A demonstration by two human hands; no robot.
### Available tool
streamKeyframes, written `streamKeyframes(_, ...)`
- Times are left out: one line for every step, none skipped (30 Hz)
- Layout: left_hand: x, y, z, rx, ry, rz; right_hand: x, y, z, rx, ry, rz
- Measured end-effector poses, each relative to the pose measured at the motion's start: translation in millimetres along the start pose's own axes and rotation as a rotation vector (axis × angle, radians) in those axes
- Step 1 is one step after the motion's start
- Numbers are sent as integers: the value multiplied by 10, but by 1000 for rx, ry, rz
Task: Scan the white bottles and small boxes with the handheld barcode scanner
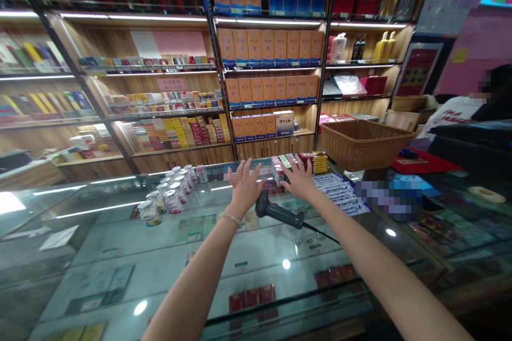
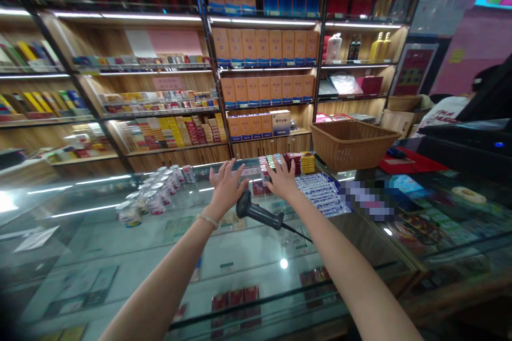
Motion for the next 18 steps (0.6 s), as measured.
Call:
streamKeyframes(-2,4,-1,-2,0,2,1,25,12,-6,-3,0)
streamKeyframes(-4,7,-2,-4,1,1,-2,48,22,-11,-3,0)
streamKeyframes(-5,9,-4,-7,2,-3,-5,68,29,-15,-2,1)
streamKeyframes(-4,12,-5,-9,2,-8,-9,84,33,-17,-2,2)
streamKeyframes(-3,16,-6,-11,3,-14,-10,94,35,-20,-3,2)
streamKeyframes(-1,22,-7,-12,4,-18,-10,98,35,-26,-5,2)
streamKeyframes(1,28,-7,-13,4,-22,-9,97,33,-35,-7,1)
streamKeyframes(3,35,-8,-13,5,-25,-8,93,31,-48,-7,-1)
streamKeyframes(5,40,-8,-14,6,-25,-6,87,27,-62,-6,-6)
streamKeyframes(6,44,-9,-12,7,-25,-4,82,22,-78,-4,-12)
streamKeyframes(7,45,-10,-11,7,-24,-2,78,16,-95,-2,-19)
streamKeyframes(8,42,-12,-8,5,-21,0,75,9,-114,0,-27)
streamKeyframes(8,36,-14,-6,3,-17,2,75,1,-132,3,-34)
streamKeyframes(7,28,-17,-3,1,-13,1,77,-7,-150,8,-42)
streamKeyframes(6,17,-19,-1,-1,-8,-1,80,-15,-166,17,-49)
streamKeyframes(5,6,-22,1,-3,-4,-4,85,-22,-179,27,-57)
streamKeyframes(4,-6,-24,2,-3,-1,-7,90,-28,-189,38,-67)
streamKeyframes(2,-16,-27,3,-3,0,-9,94,-31,-195,48,-77)
Point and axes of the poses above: each hand's wrist, its own z-axis away from the middle knuckle, its own y-axis out of the palm, x = y × z, the point moved 6 cm from there along -z, towards the middle knuckle, and after that the axes turned 8 degrees about -z, right-handed, at the moved point
